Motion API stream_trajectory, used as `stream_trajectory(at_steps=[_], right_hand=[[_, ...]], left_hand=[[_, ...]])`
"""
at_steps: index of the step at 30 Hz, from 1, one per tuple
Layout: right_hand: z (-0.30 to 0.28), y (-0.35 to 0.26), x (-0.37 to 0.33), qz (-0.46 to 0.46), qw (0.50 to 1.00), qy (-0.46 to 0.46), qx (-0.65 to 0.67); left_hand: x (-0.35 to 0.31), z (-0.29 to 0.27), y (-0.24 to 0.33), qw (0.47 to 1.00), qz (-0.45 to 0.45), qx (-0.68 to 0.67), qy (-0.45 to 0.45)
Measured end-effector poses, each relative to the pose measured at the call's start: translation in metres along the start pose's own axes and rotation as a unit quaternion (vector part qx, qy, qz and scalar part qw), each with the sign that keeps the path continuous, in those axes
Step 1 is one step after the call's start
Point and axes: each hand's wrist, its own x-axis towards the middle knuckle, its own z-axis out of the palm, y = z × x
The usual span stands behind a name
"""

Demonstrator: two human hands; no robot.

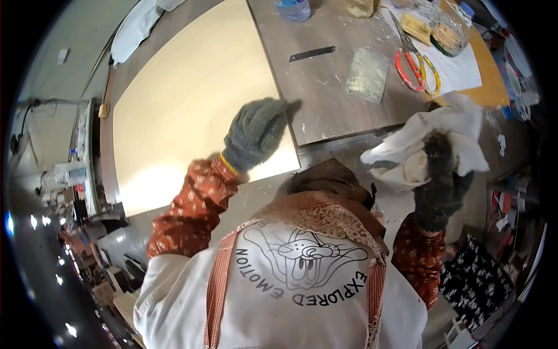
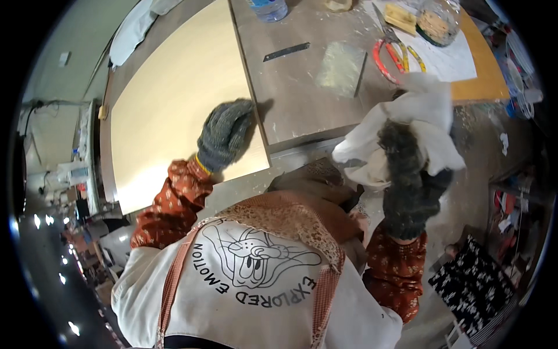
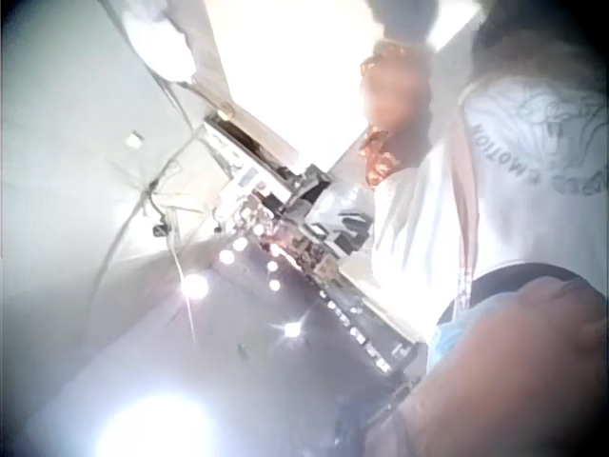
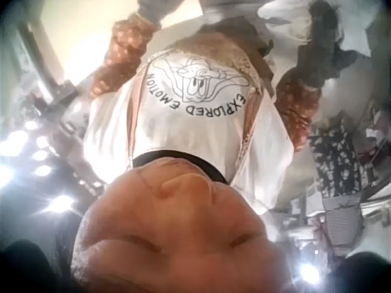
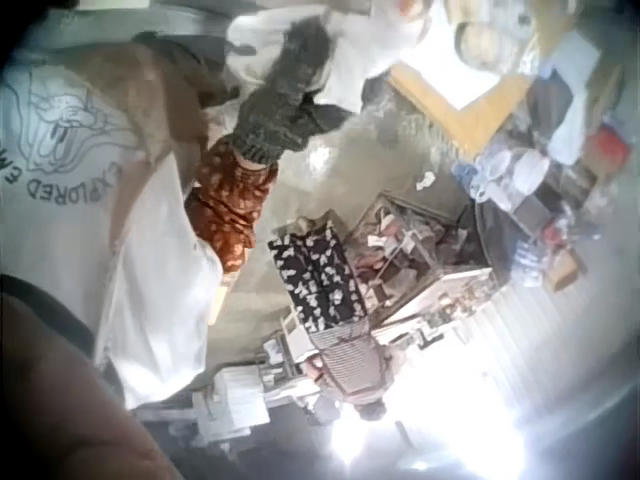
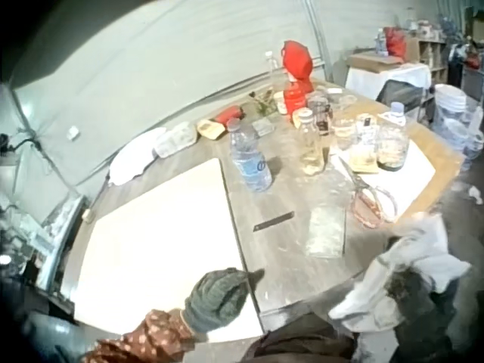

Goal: The person applies glue from a container to a block, rubs a board with a cloth and a liquid, then moves to a separate area and sands the surface of multiple boards by hand using a sanding block.

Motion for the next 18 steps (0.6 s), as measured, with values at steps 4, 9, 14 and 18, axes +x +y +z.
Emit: stream_trajectory(at_steps=[4, 9, 14, 18], right_hand=[[-0.002, -0.012, 0.040, -0.062, 0.991, -0.083, -0.089], [0.035, 0.008, 0.056, -0.020, 0.955, -0.265, -0.133], [0.068, 0.039, 0.036, 0.089, 0.903, -0.397, -0.140], [0.076, 0.005, 0.039, -0.100, 0.897, -0.384, -0.193]], left_hand=[[-0.036, -0.041, 0.044, 0.961, -0.264, -0.075, 0.013], [-0.082, -0.052, 0.108, 0.872, -0.467, 0.008, 0.148], [-0.064, -0.063, 0.131, 0.897, -0.434, 0.065, 0.062], [-0.050, -0.073, 0.116, 0.914, -0.337, 0.165, -0.151]])
